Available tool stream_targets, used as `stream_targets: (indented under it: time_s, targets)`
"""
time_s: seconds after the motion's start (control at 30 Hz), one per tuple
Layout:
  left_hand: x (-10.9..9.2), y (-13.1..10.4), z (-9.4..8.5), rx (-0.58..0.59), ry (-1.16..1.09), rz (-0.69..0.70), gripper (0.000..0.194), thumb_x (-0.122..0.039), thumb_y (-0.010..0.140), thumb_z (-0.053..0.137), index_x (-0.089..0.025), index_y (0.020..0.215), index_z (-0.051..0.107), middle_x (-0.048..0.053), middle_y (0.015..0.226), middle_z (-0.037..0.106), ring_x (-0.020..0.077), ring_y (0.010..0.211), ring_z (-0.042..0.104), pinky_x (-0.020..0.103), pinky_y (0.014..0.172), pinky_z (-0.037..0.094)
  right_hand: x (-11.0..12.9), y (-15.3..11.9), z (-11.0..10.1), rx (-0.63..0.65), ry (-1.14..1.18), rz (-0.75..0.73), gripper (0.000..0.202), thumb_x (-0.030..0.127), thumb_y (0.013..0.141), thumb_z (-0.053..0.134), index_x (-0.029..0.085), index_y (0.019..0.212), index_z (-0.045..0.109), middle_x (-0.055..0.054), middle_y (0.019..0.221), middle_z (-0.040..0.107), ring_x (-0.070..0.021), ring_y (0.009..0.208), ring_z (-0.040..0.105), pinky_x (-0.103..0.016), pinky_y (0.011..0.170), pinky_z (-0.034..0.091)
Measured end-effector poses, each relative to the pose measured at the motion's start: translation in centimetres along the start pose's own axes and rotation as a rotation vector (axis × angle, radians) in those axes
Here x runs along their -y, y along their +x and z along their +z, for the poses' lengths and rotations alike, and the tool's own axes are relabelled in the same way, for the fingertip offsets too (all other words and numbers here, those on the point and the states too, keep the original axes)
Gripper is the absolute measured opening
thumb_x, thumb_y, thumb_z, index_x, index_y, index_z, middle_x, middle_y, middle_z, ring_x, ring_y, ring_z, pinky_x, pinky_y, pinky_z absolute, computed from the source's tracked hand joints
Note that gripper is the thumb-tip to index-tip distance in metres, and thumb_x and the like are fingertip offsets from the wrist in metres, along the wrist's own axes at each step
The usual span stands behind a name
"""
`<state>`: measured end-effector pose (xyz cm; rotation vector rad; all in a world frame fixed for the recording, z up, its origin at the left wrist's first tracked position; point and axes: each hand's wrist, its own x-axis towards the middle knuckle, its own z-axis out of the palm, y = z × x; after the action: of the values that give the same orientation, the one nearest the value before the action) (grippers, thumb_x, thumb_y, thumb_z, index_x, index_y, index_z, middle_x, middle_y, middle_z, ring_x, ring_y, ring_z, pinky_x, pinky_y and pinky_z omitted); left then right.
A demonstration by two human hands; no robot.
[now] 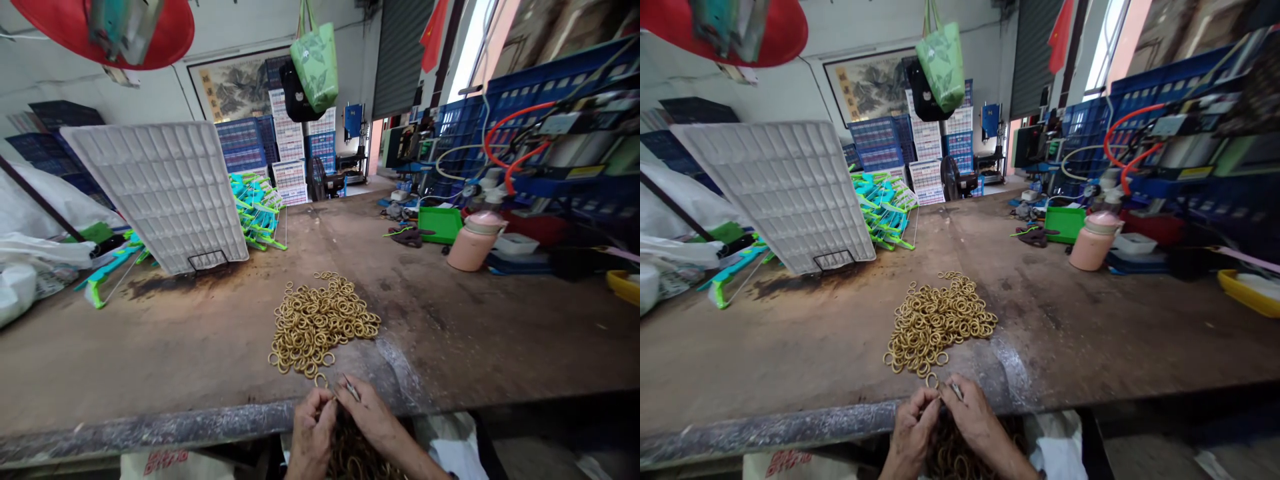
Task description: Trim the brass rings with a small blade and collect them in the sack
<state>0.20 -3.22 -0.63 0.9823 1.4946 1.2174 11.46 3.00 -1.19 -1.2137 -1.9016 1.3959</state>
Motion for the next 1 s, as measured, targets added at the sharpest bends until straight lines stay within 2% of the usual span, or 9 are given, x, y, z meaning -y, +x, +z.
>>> stream_targets:
  time_s: [0.1,0.23,0.37,0.53,0.73,1.0]
  targets:
    - [-0.3,0.0,0.2,0.065,-0.08,-0.153,0.048,-0.066,0.065,0.052,-0.018,0.066,0.048,-0.006,0.047,0.042,0.0061,0.037,0.034,0.02,0.038,0.026,-0.4,0.0,0.0,-0.027,-0.033,-0.035,0.026,0.039,0.078,0.04,0.018,0.064,0.044,0.002,0.061,0.048,-0.0127,0.061,0.045,-0.024,0.058,0.035]
    - [-0.9,-0.3,0.1,0.12,-0.161,-0.227,0.045,-0.062,0.068,0.053,-0.018,0.068,0.045,-0.007,0.047,0.043,0.0046,0.035,0.033,0.017,0.035,0.024,0.6,-0.6,-0.3,-0.019,-0.072,-0.042,0.024,0.035,0.081,0.038,0.017,0.067,0.047,0.002,0.062,0.05,-0.0123,0.061,0.046,-0.024,0.058,0.035]
    - [-1.2,-0.8,-0.2,0.137,-0.271,-0.219,0.035,-0.052,0.072,0.056,-0.018,0.072,0.045,-0.007,0.052,0.045,0.004,0.038,0.035,0.015,0.035,0.024,1.9,-1.1,-0.8,-0.031,-0.054,-0.088,0.02,0.031,0.082,0.04,0.017,0.069,0.048,0.003,0.062,0.05,-0.0111,0.061,0.045,-0.022,0.058,0.034]
    - [-1.5,-1.3,-0.3,0.146,-0.38,-0.245,0.029,-0.044,0.073,0.059,-0.018,0.073,0.046,-0.006,0.056,0.047,0.004,0.04,0.039,0.015,0.036,0.025,2.3,-1.5,-0.8,-0.039,0.001,-0.107,0.021,0.026,0.084,0.038,0.017,0.068,0.048,0.004,0.061,0.049,-0.0095,0.059,0.043,-0.021,0.058,0.034]
    - [-2.0,-1.8,-0.4,0.155,-0.422,-0.238,0.028,-0.042,0.072,0.061,-0.018,0.072,0.046,-0.006,0.056,0.047,0.0041,0.041,0.04,0.016,0.037,0.026,2.3,-1.8,-0.8,-0.058,0.026,-0.145,0.024,0.028,0.086,0.037,0.017,0.067,0.047,0.004,0.061,0.046,-0.0091,0.059,0.042,-0.021,0.059,0.034]
    - [-1.5,-1.9,-0.5,0.152,-0.469,-0.252,0.03,-0.042,0.072,0.062,-0.018,0.07,0.043,-0.007,0.054,0.047,0.0038,0.04,0.04,0.015,0.038,0.024,2.5,-1.9,-0.6,-0.053,0.043,-0.147,0.025,0.029,0.086,0.037,0.016,0.068,0.049,0.003,0.062,0.048,-0.0096,0.06,0.044,-0.021,0.059,0.035]
